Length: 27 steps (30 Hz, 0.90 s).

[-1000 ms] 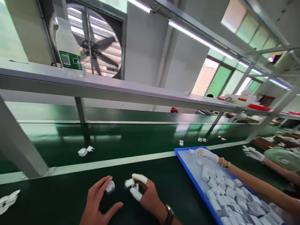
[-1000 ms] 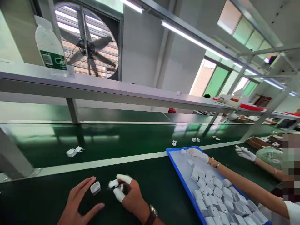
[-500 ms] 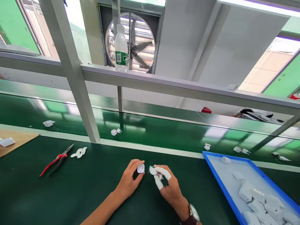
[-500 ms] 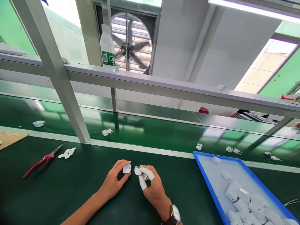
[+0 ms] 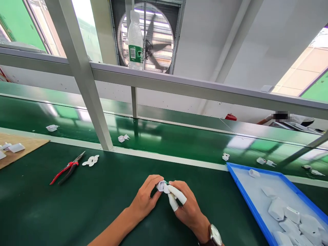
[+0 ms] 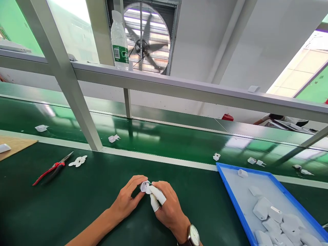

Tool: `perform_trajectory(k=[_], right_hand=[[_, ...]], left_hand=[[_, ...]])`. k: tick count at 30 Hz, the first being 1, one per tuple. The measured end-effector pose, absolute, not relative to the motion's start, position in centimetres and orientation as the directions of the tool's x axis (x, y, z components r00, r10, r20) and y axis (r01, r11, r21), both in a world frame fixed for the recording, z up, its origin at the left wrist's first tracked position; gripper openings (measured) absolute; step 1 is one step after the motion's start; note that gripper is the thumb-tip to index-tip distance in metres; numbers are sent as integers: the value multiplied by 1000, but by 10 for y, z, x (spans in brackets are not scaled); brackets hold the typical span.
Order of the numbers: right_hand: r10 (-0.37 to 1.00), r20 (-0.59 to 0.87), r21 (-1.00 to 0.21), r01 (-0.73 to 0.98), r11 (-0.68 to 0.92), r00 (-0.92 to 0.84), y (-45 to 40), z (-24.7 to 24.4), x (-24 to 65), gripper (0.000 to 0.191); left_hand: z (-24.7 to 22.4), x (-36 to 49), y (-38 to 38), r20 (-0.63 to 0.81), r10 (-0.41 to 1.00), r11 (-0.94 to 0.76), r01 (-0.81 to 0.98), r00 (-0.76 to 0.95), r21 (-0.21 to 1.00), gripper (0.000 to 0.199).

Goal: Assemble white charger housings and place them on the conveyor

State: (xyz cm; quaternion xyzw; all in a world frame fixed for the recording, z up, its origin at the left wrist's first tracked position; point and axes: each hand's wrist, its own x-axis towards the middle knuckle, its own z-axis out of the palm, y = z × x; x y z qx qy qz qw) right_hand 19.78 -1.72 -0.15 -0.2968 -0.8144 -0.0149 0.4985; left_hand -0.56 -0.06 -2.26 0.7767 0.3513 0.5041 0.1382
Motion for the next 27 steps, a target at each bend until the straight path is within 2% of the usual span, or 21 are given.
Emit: perform_trajectory(k=[6,15,20,24,27], right_hand=[[472,792,-199,565,800,-388,-20,-10,201,58],[514,758,-203,603,771,-401,-18,-11,201,52],[543,735,-245,588,771,-406,-18,-10,197,53],[586,672,-297,560,774,-453,-21,-2,193,47],[592,682,-347,521,779,-430,-22,1,192,49]], left_hand=[[-20,-6,-1,703,660,-736,414,264,535,35],[-16,-7,-3,677,665,-739,412,316,533,34],[-14,-5,-4,674,671,-736,387,309,555,32],[-16,-3,-6,644,712,-700,349,281,622,32],[-17,-3,-8,602,746,-665,337,283,666,34]])
